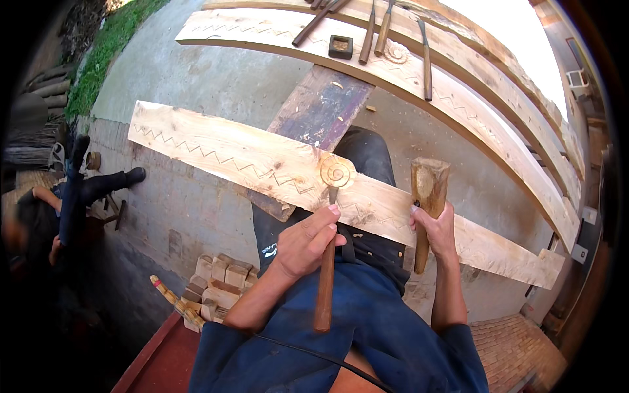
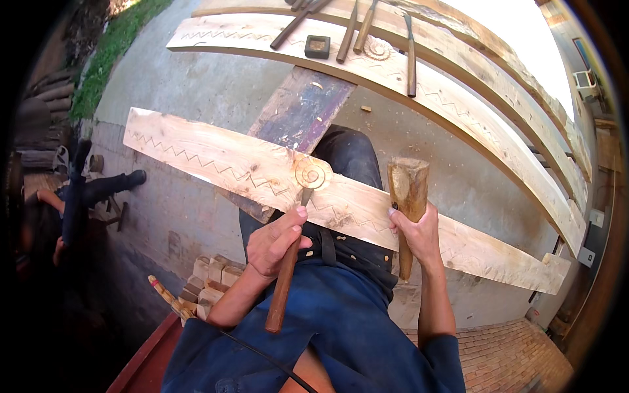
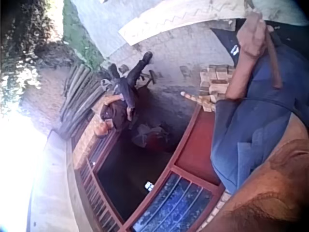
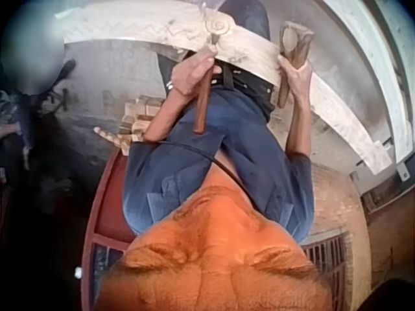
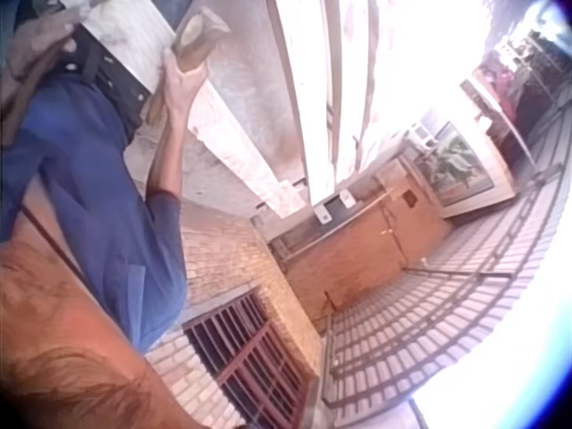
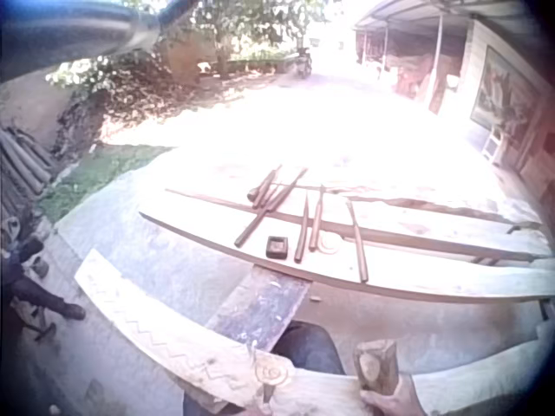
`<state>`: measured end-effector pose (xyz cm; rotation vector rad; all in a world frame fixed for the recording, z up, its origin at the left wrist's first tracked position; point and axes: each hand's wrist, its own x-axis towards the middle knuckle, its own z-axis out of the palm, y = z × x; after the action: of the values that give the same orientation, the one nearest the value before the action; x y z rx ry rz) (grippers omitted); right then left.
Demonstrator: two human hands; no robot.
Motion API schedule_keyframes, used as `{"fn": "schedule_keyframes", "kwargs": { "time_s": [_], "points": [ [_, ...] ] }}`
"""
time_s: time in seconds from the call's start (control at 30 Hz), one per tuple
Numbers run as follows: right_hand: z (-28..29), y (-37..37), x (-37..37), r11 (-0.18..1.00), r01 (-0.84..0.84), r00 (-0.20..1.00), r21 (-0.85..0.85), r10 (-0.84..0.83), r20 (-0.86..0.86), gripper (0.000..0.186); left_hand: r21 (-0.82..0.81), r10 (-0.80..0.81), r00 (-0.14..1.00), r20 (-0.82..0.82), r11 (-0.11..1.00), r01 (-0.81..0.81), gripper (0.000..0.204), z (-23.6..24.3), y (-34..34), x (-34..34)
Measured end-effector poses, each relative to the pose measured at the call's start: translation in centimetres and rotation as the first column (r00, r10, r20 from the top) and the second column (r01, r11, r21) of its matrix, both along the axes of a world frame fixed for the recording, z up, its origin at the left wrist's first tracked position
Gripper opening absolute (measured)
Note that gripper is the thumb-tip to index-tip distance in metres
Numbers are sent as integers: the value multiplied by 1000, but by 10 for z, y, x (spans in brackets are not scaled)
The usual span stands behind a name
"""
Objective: The person carves a decorative spiral pattern into a long, curved wooden plank using a chisel and a wooden mallet. They repeatedly strike the chisel to remove wood shavings and refine the design on the plank's surface.
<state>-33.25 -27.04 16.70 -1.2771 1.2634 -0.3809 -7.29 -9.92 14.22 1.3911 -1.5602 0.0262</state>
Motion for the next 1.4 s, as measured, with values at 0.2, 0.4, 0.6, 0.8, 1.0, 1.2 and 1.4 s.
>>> {"fn": "schedule_keyframes", "kwargs": {
  "time_s": [0.2, 0.4, 0.6, 0.8, 1.0, 1.2, 1.4],
  "points": [
    [-3, 1, -2, 1000, 2, 1000, -15, -2, -4, 17, -9, -6, 1000, -6, 1000, 5, 45, 7, -10, -7],
    [43, 2, 14, 875, -234, 954, -423, 123, -273, 30, -4, 90, 995, -34, 996, -90, 44, 14, -22, -9],
    [110, 16, 37, 672, 178, 983, -719, -83, 166, 58, -16, 186, 974, -131, 982, -189, 39, 18, -23, -7],
    [142, -33, 21, 256, -262, 957, -931, 191, -217, 47, -25, 104, 957, -271, 993, -115, 24, 17, -42, -18],
    [213, -21, 74, -289, -369, 926, -884, -26, -378, 39, -2, 168, 960, -224, 985, -173, 26, 11, -41, -19],
    [198, -13, 73, -205, -500, 856, -841, 30, -516, 40, -24, 157, 962, -224, 986, -167, 27, 16, -44, -17],
    [198, -7, 77, -198, -540, 827, -818, 55, -559, 41, -30, 157, 961, -228, 985, -168, 26, 16, -42, -18]
  ]
}}
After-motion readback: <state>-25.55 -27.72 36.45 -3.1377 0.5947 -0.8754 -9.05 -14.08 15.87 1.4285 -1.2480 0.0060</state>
